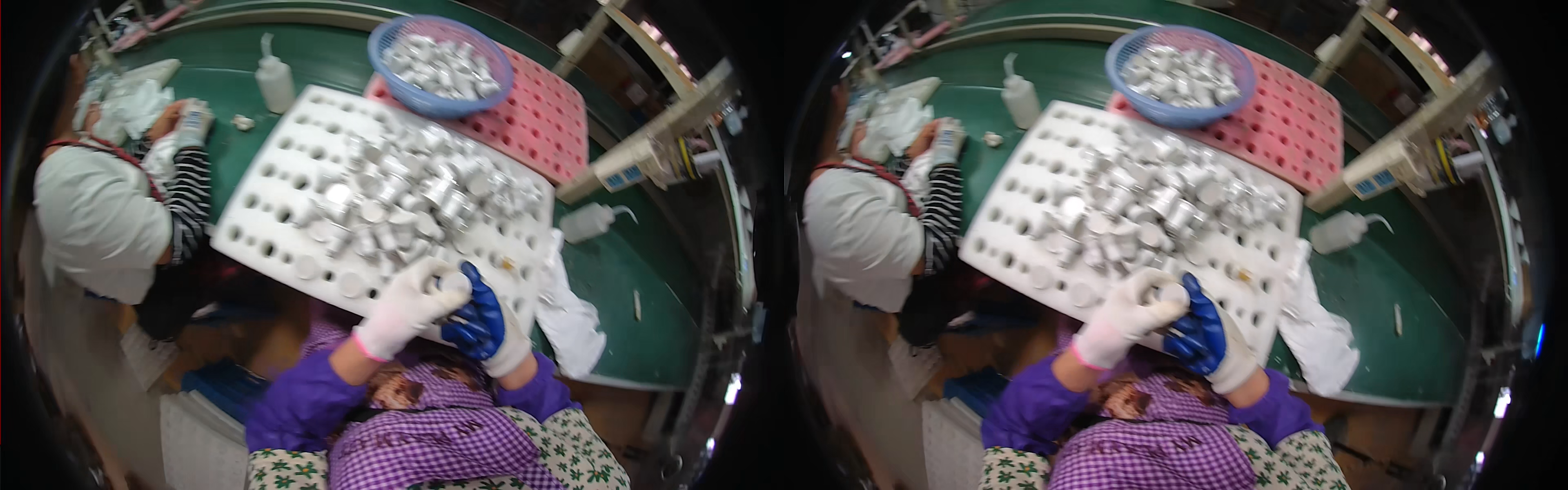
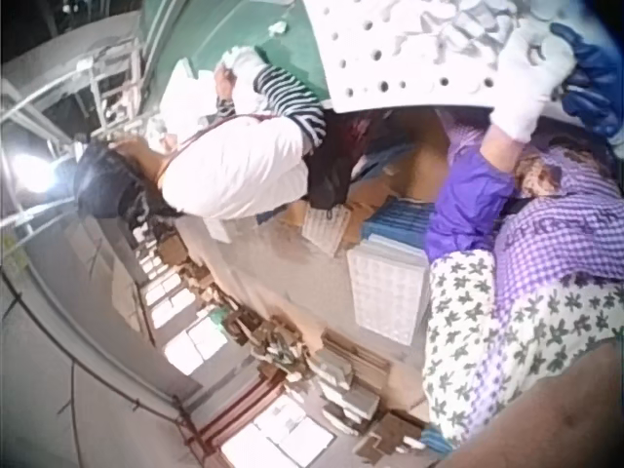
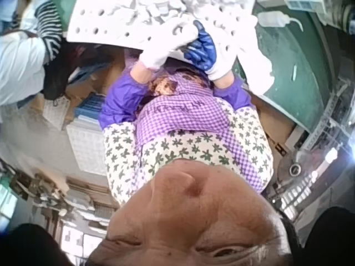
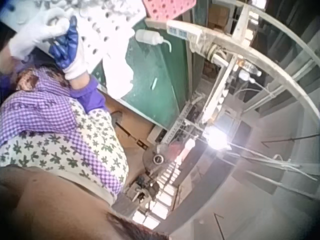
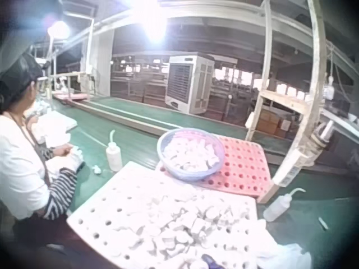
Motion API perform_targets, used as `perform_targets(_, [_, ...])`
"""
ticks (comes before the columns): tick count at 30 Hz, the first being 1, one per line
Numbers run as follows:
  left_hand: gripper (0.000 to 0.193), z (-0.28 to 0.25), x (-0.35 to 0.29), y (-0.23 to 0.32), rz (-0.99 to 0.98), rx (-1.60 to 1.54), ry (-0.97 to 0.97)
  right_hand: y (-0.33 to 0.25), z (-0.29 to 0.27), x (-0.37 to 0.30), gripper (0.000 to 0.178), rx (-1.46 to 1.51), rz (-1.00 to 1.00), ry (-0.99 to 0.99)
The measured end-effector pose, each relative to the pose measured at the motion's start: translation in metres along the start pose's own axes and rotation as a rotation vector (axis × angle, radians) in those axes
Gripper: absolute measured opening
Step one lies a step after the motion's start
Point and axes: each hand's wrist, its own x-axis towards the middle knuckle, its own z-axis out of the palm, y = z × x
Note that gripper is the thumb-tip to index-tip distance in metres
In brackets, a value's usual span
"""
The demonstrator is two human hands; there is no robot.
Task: The person assembles small white plastic components by hand, fitting white caps onto plastic housings and placing the assembled fixtures into an assembly tray.
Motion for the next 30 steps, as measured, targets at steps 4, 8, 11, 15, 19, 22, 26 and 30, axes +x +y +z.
perform_targets(4, [0.024,0.008,0.004,-0.024,0.178,0.055,0.175,0.012,0.039,-0.002,0.034,0.036,-0.051,0.240])
perform_targets(8, [0.025,0.017,0.008,-0.031,0.177,-0.130,0.342,0.016,0.011,-0.008,0.030,-0.120,-0.203,0.176])
perform_targets(11, [0.027,0.024,0.008,-0.019,0.352,0.063,0.418,0.024,0.012,0.008,0.026,-0.511,-0.496,0.175])
perform_targets(15, [0.035,0.022,0.007,-0.018,0.288,0.190,0.228,0.010,0.009,0.007,0.021,-0.048,-0.298,0.132])
perform_targets(19, [0.034,0.010,0.001,-0.017,0.236,0.118,0.070,0.001,-0.017,-0.003,0.024,0.013,-0.104,-0.213])
perform_targets(22, [0.032,-0.006,-0.009,-0.008,0.019,-0.208,-0.181,0.009,-0.006,-0.003,0.030,-0.007,-0.313,0.261])
perform_targets(26, [0.024,-0.006,-0.010,-0.018,0.133,-0.003,0.160,-0.009,-0.015,-0.005,0.031,-0.066,-0.231,0.164])
perform_targets(30, [0.026,-0.005,-0.010,-0.031,0.211,0.048,0.097,0.009,-0.045,0.011,0.032,-0.274,-0.441,0.078])
